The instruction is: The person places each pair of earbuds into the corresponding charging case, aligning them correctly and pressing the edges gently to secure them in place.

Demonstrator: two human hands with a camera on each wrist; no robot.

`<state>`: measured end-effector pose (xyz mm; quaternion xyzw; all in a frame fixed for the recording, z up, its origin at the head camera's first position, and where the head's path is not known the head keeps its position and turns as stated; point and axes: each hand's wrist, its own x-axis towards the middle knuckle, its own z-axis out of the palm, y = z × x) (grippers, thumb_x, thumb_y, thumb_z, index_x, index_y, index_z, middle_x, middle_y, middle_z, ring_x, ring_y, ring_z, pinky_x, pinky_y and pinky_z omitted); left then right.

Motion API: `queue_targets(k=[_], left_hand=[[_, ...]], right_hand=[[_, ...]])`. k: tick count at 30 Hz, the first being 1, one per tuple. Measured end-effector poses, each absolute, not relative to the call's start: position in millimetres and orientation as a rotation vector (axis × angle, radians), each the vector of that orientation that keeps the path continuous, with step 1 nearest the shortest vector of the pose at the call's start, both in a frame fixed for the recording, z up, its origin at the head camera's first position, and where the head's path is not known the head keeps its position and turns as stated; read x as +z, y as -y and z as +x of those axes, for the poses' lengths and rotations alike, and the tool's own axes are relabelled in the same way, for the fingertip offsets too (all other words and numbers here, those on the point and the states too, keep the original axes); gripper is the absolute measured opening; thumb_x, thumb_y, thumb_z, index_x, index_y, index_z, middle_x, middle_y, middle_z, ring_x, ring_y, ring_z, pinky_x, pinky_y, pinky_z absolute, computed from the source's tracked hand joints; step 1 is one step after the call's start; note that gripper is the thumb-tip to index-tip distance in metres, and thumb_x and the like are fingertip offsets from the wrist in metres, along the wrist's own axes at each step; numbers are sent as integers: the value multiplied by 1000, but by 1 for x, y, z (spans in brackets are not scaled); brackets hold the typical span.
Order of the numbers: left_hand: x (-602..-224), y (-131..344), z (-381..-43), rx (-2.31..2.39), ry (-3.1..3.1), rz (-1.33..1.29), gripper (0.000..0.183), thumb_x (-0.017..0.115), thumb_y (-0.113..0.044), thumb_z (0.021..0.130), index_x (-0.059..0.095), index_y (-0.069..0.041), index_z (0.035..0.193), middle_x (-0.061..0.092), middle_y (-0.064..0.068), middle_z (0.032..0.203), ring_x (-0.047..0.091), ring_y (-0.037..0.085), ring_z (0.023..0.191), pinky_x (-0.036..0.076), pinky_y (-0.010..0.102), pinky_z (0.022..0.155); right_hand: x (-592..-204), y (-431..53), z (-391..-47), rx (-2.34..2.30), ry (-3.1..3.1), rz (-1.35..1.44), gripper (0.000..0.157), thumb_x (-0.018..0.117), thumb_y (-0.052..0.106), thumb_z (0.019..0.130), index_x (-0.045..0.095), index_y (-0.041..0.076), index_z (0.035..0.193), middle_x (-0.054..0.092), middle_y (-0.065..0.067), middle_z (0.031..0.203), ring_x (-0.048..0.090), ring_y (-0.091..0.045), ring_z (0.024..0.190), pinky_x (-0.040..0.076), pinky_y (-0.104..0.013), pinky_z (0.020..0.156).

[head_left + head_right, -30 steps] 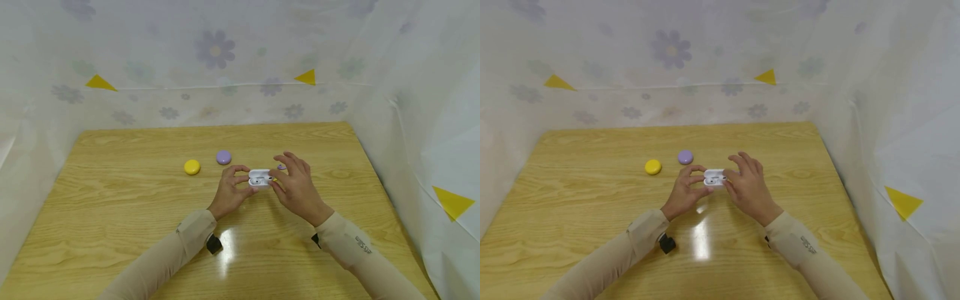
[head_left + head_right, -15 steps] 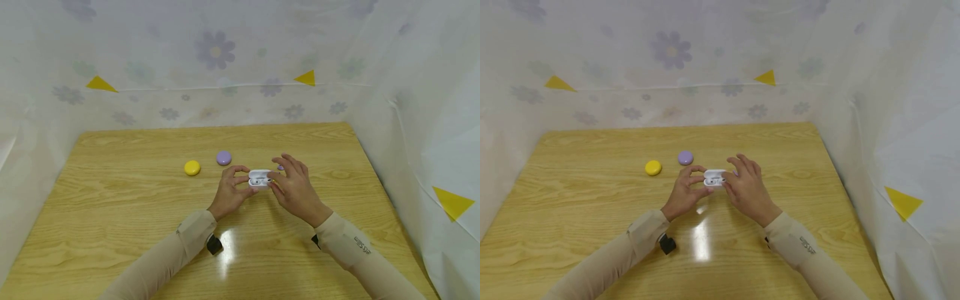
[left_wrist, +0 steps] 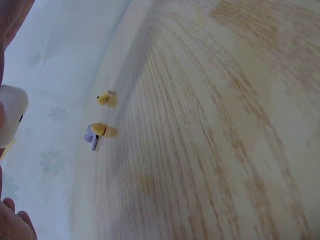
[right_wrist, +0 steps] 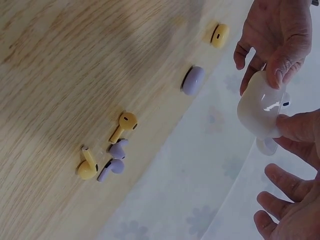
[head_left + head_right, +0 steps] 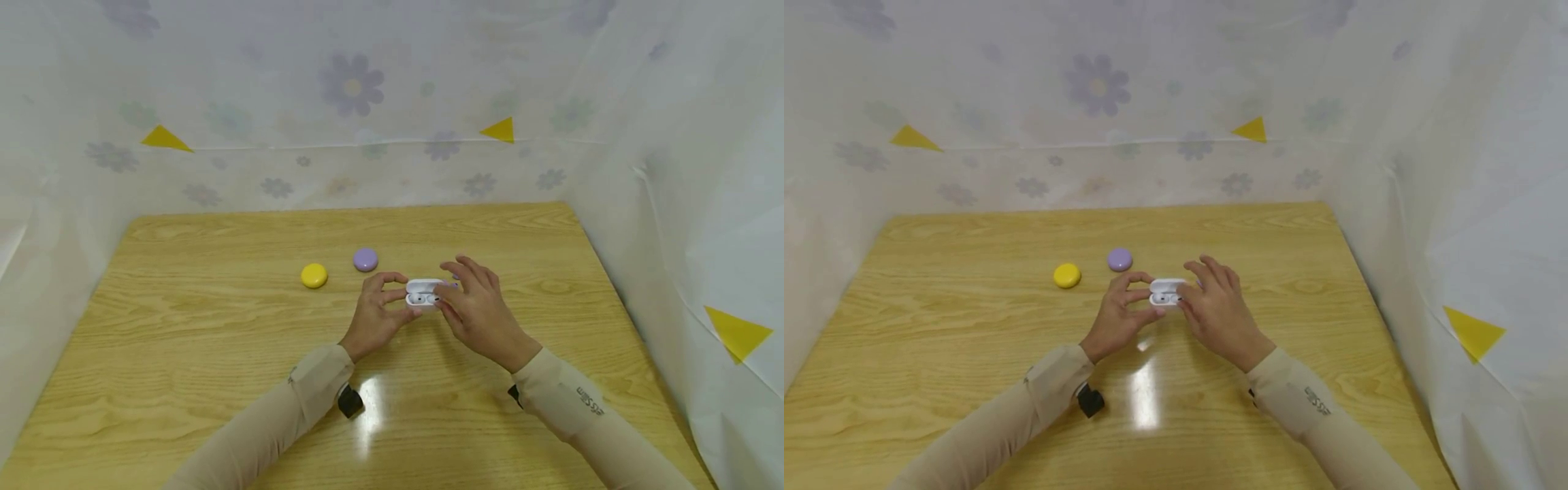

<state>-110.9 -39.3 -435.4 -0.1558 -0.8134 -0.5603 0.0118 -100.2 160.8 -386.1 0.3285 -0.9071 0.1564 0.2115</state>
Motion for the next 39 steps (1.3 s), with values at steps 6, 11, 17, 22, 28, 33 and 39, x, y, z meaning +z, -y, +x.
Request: queue_targets(k=[6, 11, 17, 22, 28, 33, 39], left_hand=[[-437, 39, -111, -1776, 2533, -471, 34, 79, -12, 76, 72, 1, 106, 55, 6, 124, 38, 27, 126, 26, 50, 109], [-438, 39, -111, -1791, 2492, -476, 33, 80, -11, 75, 72, 3, 104, 56, 7, 122, 40, 27, 124, 28, 53, 106], [-440, 39, -110, -1775, 2466, -497, 32, 80, -10, 73, 73, 3, 102, 56, 8, 121, 40, 27, 122, 29, 56, 103], [-441, 38, -110, -1782, 2473, -481, 33, 80, -12, 75, 72, 3, 103, 55, 5, 121, 39, 24, 121, 29, 51, 104], [-439, 38, -111, -1808, 2506, -456, 33, 80, -11, 75, 72, 3, 103, 55, 6, 123, 39, 26, 124, 28, 53, 106], [-439, 38, -112, -1775, 2499, -456, 32, 80, -11, 74, 73, 2, 102, 56, 7, 122, 40, 27, 124, 29, 52, 106], [-442, 38, -113, -1722, 2490, -488, 28, 81, -9, 73, 75, 0, 99, 58, 10, 120, 43, 30, 121, 31, 52, 104]], right_hand=[[-386, -160, -99, 423, 2539, 924, 19, 74, 12, 81, 69, 11, 99, 57, -20, 126, 47, -45, 125, 40, -62, 94], [-387, -160, -99, 425, 2536, 929, 20, 74, 12, 81, 69, 10, 100, 57, -20, 125, 47, -45, 124, 41, -63, 93], [-387, -160, -98, 424, 2526, 931, 23, 74, 12, 81, 68, 10, 103, 57, -20, 125, 48, -45, 123, 41, -62, 93], [-387, -161, -98, 421, 2526, 932, 24, 75, 12, 81, 68, 10, 104, 57, -20, 125, 48, -45, 123, 41, -62, 93], [-385, -162, -100, 469, 2444, 943, 30, 78, 11, 77, 69, 4, 104, 60, -21, 121, 51, -44, 120, 41, -62, 92], [-382, -165, -104, 484, 2453, 942, 51, 81, 19, 74, 62, -1, 116, 54, -24, 129, 46, -46, 124, 38, -63, 96], [-392, -167, -107, 408, 2595, 954, 73, 81, 34, 74, 51, -1, 131, 41, -24, 143, 35, -47, 133, 34, -64, 99]])
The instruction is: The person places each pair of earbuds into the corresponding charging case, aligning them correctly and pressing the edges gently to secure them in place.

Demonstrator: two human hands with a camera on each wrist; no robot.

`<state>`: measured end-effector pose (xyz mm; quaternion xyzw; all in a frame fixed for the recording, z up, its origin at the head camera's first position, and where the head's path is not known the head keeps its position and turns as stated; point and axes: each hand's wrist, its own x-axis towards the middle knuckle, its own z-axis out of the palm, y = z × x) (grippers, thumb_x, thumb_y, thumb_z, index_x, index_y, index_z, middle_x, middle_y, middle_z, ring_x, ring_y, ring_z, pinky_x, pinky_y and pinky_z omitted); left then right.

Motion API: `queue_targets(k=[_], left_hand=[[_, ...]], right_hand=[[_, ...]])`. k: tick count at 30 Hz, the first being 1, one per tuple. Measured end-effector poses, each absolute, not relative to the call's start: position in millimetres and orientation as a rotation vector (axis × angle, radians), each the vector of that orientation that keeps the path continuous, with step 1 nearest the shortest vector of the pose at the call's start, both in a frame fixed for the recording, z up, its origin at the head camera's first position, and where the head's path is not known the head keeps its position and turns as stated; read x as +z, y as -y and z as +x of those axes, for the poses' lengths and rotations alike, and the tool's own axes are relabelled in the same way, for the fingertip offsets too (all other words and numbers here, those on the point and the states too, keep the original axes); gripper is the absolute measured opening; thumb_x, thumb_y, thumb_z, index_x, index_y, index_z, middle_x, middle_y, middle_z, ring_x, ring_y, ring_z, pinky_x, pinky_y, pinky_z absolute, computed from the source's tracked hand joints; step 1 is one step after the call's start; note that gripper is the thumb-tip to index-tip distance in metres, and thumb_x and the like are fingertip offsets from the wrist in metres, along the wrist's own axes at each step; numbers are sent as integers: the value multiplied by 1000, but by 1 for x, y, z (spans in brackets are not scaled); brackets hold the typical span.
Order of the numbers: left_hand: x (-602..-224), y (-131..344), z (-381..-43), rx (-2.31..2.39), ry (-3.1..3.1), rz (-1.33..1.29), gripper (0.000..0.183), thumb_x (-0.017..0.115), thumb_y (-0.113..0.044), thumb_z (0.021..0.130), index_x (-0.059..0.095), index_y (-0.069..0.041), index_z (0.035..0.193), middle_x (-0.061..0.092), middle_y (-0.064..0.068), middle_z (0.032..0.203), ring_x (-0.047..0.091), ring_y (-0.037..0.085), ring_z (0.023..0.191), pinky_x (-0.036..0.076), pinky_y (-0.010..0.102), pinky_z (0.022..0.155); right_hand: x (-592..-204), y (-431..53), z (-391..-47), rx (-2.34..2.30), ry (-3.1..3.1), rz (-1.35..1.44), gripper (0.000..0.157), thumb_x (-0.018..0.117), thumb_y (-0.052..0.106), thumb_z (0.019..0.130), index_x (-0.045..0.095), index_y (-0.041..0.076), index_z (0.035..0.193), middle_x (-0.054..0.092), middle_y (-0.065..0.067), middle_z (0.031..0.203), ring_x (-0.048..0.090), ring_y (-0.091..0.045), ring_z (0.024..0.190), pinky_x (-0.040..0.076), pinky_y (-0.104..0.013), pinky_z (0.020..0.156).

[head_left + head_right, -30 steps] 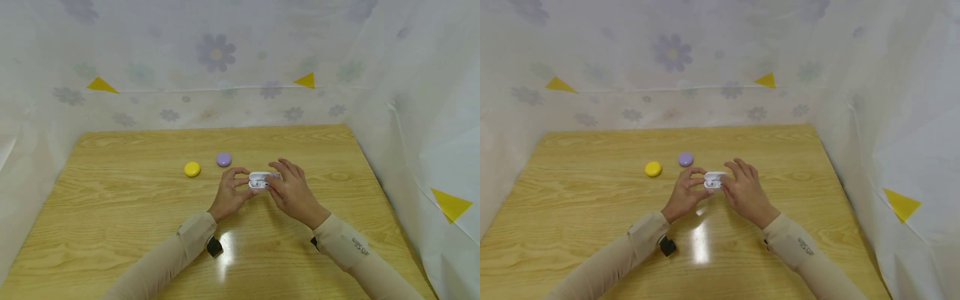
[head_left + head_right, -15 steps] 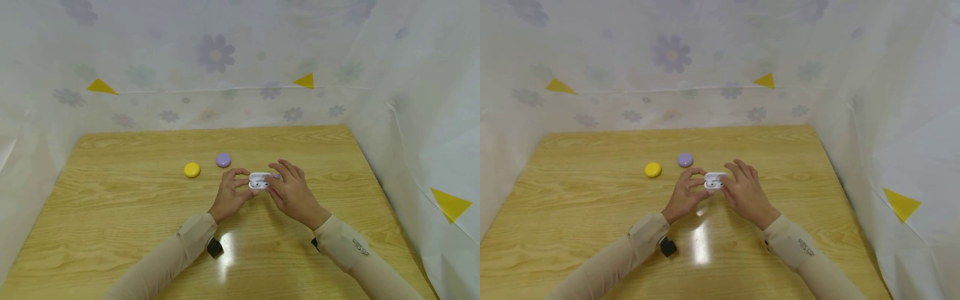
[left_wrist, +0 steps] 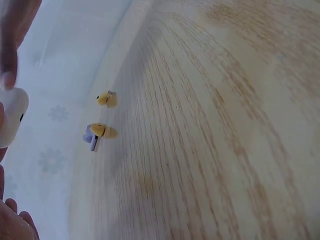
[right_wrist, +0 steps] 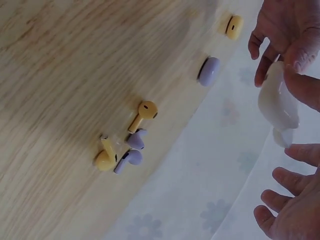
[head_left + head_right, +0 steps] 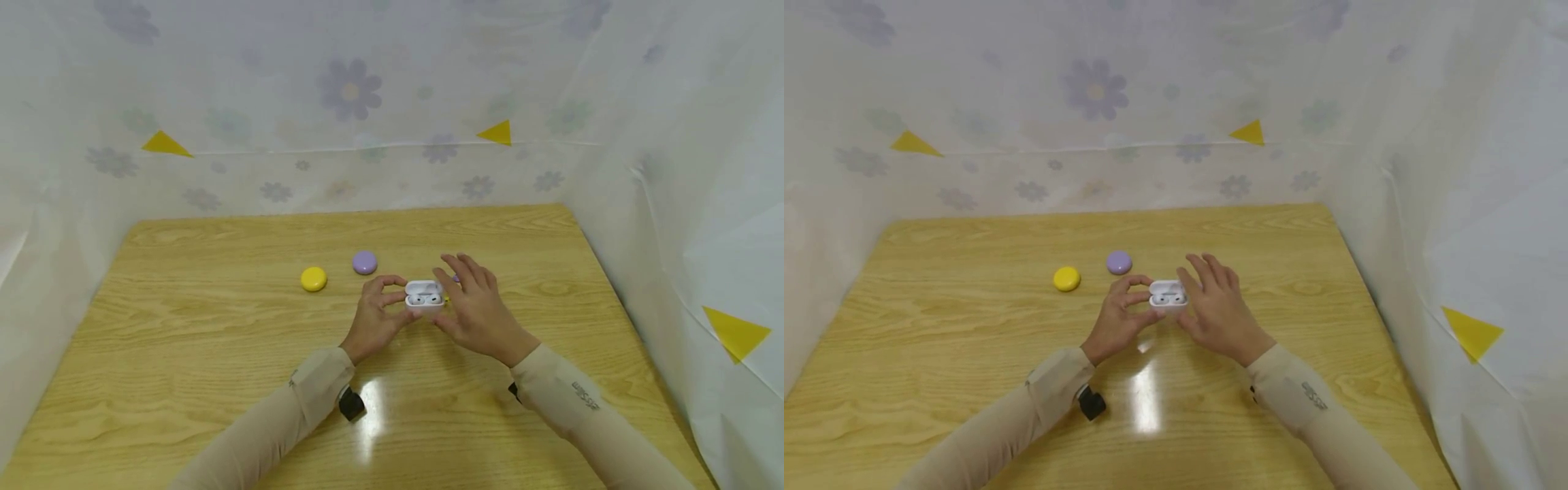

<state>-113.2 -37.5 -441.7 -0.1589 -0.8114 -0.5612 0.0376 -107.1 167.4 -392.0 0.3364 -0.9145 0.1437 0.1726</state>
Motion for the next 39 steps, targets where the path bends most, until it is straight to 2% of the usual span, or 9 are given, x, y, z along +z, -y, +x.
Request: queue_targets(k=[4, 14, 27, 39], left_hand=[[-441, 38, -113, -1722, 2494, -490, 28, 81, -10, 73, 75, -2, 99, 58, 10, 121, 43, 30, 121, 32, 52, 103], [-439, 37, -113, -1741, 2524, -469, 28, 79, -12, 76, 74, -2, 102, 57, 7, 122, 42, 28, 123, 30, 50, 105], [-439, 36, -115, -1859, 2526, -423, 29, 77, -12, 78, 73, -2, 104, 55, 6, 124, 38, 24, 124, 25, 46, 107], [-437, 35, -115, -1959, 2526, -363, 26, 77, -13, 79, 73, -1, 102, 54, 3, 127, 36, 21, 127, 22, 47, 109]], right_hand=[[-401, -166, -110, 355, 2609, 956, 78, 84, 36, 70, 49, 3, 132, 38, -23, 145, 35, -44, 133, 34, -61, 98], [-408, -165, -114, 334, 2511, 950, 70, 86, 31, 69, 56, 5, 126, 45, -20, 141, 40, -41, 130, 37, -57, 95], [-406, -166, -114, 310, 2477, 963, 66, 83, 34, 71, 57, 5, 125, 48, -19, 139, 42, -39, 129, 37, -55, 96], [-408, -165, -113, 333, 2413, 985, 69, 87, 28, 66, 60, 3, 123, 52, -19, 136, 45, -38, 127, 37, -53, 96]])
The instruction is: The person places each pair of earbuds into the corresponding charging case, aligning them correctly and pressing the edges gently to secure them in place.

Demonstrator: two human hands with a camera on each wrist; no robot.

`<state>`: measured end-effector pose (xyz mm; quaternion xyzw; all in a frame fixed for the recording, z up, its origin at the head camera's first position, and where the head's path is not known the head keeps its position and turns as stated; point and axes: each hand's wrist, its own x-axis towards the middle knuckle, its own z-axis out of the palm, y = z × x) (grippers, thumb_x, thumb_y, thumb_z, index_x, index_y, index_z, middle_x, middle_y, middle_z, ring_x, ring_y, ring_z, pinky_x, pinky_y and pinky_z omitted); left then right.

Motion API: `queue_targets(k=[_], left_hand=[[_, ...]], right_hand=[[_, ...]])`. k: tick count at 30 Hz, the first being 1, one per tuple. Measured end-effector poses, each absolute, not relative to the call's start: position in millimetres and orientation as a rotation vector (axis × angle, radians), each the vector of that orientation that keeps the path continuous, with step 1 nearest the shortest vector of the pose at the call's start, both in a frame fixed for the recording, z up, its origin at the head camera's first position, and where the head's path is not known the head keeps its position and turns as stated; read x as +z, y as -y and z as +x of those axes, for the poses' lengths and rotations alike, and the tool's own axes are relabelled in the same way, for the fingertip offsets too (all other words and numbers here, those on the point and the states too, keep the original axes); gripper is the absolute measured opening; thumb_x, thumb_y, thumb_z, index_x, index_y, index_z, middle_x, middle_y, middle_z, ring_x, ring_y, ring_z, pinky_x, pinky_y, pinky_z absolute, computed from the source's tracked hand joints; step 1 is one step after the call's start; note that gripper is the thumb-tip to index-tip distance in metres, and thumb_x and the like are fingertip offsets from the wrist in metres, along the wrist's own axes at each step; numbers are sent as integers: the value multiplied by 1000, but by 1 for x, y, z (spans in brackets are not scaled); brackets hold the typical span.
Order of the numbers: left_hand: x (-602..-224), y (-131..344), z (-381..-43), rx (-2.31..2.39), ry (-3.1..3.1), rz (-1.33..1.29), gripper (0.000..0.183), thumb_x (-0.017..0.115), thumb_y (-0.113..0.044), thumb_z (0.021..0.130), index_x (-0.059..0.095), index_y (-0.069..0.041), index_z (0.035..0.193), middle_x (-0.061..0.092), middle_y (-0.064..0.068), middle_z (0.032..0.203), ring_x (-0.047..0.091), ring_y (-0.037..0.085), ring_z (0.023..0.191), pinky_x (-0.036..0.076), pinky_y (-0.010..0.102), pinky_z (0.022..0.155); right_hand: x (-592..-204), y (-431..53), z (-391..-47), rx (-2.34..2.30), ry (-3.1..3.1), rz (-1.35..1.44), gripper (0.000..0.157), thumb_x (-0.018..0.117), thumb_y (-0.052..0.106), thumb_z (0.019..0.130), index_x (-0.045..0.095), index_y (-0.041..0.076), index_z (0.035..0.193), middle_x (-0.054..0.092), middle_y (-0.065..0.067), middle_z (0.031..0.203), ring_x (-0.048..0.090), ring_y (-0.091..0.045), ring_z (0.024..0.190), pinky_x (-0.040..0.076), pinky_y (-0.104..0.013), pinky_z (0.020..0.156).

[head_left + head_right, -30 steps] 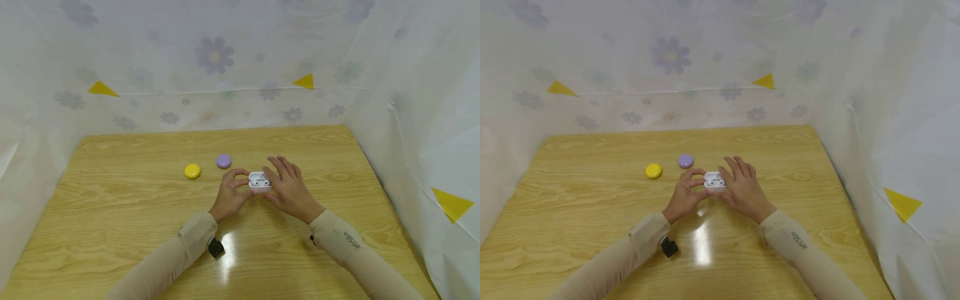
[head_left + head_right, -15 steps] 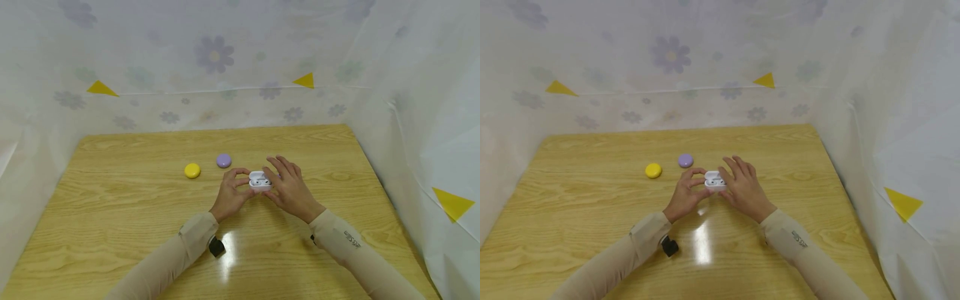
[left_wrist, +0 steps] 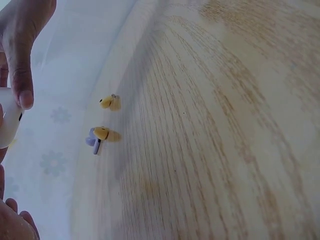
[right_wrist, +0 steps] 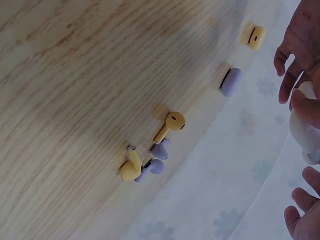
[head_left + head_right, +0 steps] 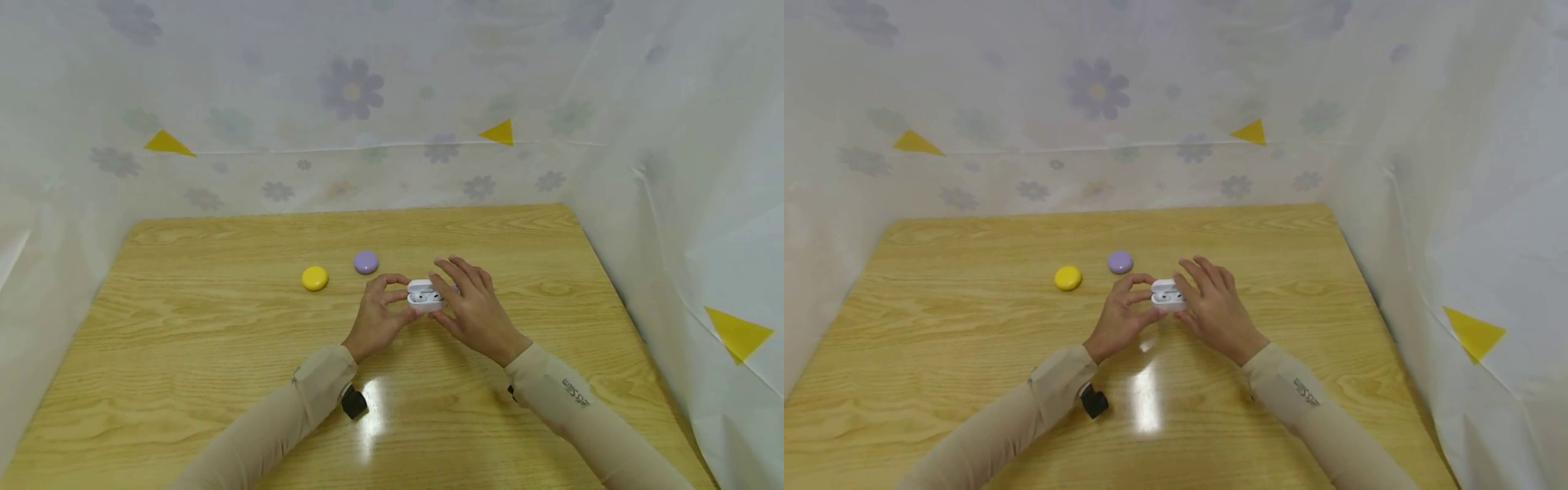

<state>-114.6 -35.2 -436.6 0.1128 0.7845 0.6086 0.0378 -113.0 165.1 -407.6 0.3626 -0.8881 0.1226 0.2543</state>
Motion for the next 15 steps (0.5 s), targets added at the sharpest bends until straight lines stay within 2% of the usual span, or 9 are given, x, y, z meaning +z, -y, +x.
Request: queue_targets(k=[15], left_hand=[[-436, 36, -114, 1804, -2514, 436, 29, 77, -14, 79, 73, 0, 105, 56, 8, 124, 40, 28, 126, 26, 53, 108]], right_hand=[[-411, -163, -112, 352, 2311, 1016, 61, 87, 22, 67, 63, 2, 119, 56, -18, 131, 49, -38, 122, 39, -52, 95]])
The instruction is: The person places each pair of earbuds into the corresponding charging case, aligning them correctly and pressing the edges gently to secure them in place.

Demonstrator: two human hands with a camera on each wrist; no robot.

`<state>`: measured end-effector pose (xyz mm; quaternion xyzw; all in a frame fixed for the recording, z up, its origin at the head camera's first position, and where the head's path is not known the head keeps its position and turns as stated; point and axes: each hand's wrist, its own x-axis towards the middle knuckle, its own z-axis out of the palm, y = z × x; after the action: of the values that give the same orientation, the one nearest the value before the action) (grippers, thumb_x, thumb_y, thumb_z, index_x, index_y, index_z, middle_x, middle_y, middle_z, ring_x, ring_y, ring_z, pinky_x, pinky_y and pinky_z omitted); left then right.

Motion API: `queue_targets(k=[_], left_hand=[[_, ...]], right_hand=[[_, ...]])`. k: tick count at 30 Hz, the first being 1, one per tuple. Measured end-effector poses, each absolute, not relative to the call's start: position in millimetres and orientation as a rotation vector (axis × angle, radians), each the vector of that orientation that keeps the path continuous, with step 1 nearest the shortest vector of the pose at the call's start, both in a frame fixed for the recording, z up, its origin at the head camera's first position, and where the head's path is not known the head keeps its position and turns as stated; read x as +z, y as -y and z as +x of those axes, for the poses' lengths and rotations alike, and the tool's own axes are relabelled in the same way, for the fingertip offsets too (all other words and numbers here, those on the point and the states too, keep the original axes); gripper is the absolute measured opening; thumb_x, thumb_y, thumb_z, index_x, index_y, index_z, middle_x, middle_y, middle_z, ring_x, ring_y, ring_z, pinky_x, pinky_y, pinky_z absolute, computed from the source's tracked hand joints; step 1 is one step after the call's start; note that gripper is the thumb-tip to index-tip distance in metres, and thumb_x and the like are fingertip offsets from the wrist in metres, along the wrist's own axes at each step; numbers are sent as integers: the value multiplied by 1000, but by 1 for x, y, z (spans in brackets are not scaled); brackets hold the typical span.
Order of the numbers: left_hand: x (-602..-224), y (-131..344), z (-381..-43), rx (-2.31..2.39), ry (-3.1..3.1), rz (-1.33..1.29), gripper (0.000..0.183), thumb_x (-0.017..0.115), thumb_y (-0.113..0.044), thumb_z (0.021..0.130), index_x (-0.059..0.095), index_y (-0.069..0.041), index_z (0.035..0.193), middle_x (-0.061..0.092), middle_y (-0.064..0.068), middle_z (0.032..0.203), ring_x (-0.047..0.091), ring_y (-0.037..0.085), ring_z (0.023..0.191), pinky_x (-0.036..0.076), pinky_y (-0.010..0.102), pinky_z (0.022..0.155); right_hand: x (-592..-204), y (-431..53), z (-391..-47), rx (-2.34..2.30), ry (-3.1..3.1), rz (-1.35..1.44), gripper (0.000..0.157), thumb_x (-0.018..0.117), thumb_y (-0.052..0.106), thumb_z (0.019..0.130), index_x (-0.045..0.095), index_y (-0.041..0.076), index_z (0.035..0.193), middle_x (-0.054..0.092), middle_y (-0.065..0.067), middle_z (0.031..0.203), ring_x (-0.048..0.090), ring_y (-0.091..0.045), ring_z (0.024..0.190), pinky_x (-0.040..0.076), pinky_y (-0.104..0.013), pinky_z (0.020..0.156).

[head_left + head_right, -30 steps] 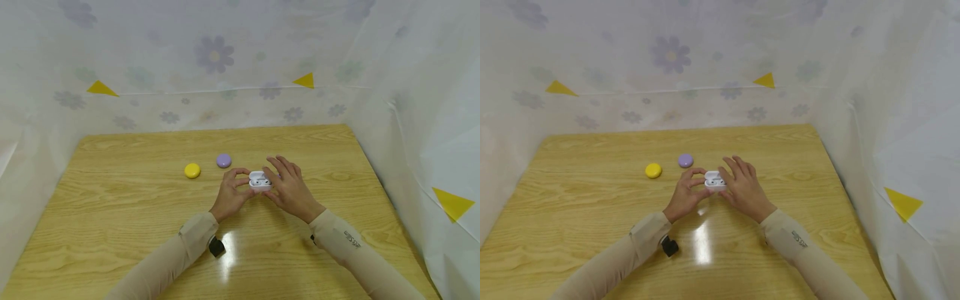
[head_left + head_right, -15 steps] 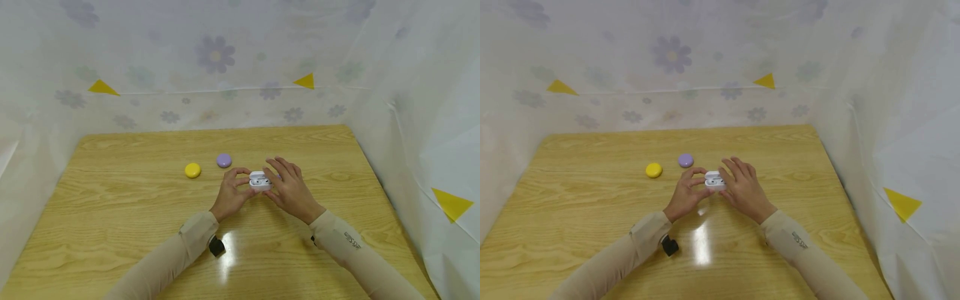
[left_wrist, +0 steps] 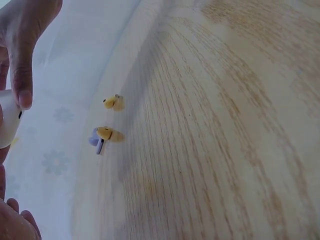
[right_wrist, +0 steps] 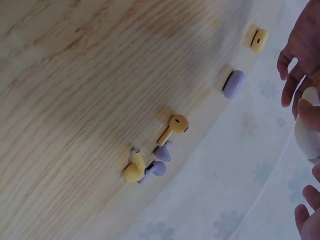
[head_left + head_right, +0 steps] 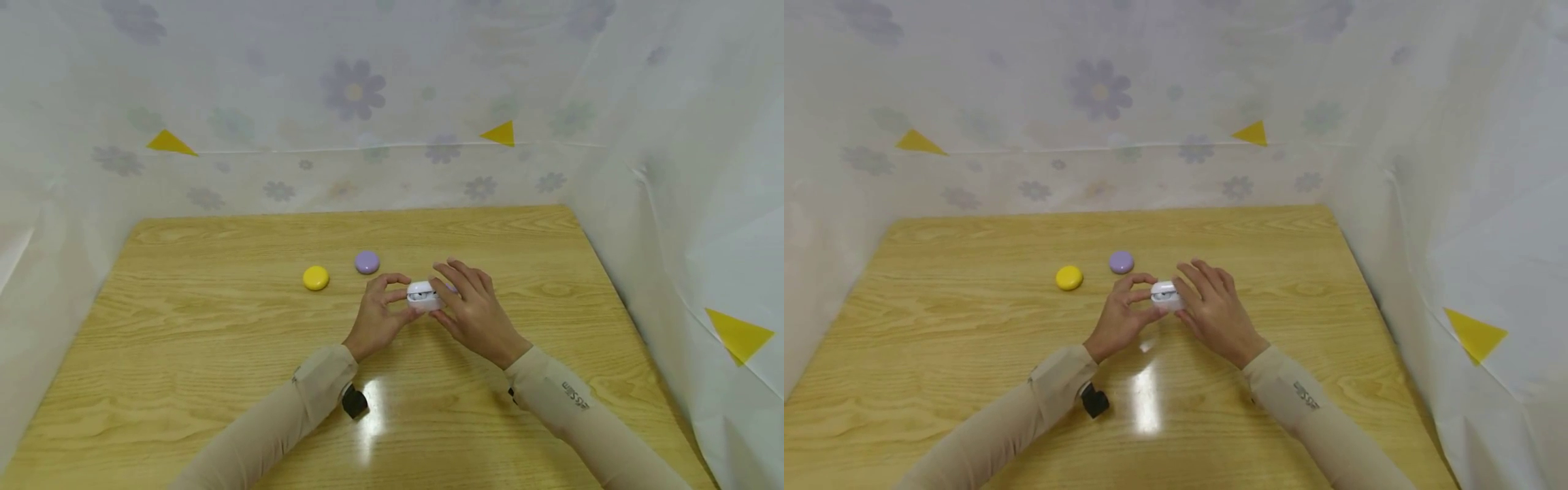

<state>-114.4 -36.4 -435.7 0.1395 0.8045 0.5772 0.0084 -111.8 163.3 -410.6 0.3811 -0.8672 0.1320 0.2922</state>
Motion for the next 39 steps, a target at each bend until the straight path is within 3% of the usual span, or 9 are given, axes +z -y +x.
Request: queue_targets(k=[14, 20, 27, 34, 39], left_hand=[[-431, 36, -116, 1914, -2387, 278, 28, 79, -13, 77, 72, 1, 101, 56, 7, 126, 37, 23, 128, 23, 48, 110], [-430, 36, -116, 1946, -2312, 204, 38, 79, -14, 78, 63, -4, 111, 53, 7, 130, 34, 21, 132, 28, 46, 109], [-431, 37, -118, 1886, -2432, 309, 28, 78, -16, 78, 73, 1, 100, 57, 7, 124, 40, 25, 126, 25, 48, 108], [-428, 42, -119, 1778, -2565, 383, 36, 78, -20, 79, 70, -1, 110, 52, 13, 129, 37, 30, 128, 23, 54, 110], [-430, 48, -118, 1489, -2854, 498, 47, 80, -27, 77, 67, -6, 116, 52, 14, 128, 40, 36, 123, 32, 57, 101]], right_hand=[[-412, -160, -112, 286, 2269, 1014, 54, 85, 20, 70, 63, 3, 116, 59, -17, 127, 52, -36, 120, 41, -50, 94], [-411, -160, -111, 247, 2309, 1011, 53, 82, 23, 74, 60, 4, 119, 56, -17, 131, 50, -35, 123, 40, -49, 97], [-411, -159, -113, 242, 2308, 1008, 55, 82, 20, 74, 59, 2, 119, 55, -19, 132, 49, -37, 124, 40, -50, 97], [-406, -156, -125, 286, 2283, 1010, 55, 85, 20, 69, 60, 0, 115, 56, -22, 128, 50, -41, 119, 41, -52, 91], [-399, -157, -138, 357, 2369, 976, 52, 84, 19, 71, 61, -1, 114, 54, -23, 129, 49, -42, 121, 42, -55, 89]])
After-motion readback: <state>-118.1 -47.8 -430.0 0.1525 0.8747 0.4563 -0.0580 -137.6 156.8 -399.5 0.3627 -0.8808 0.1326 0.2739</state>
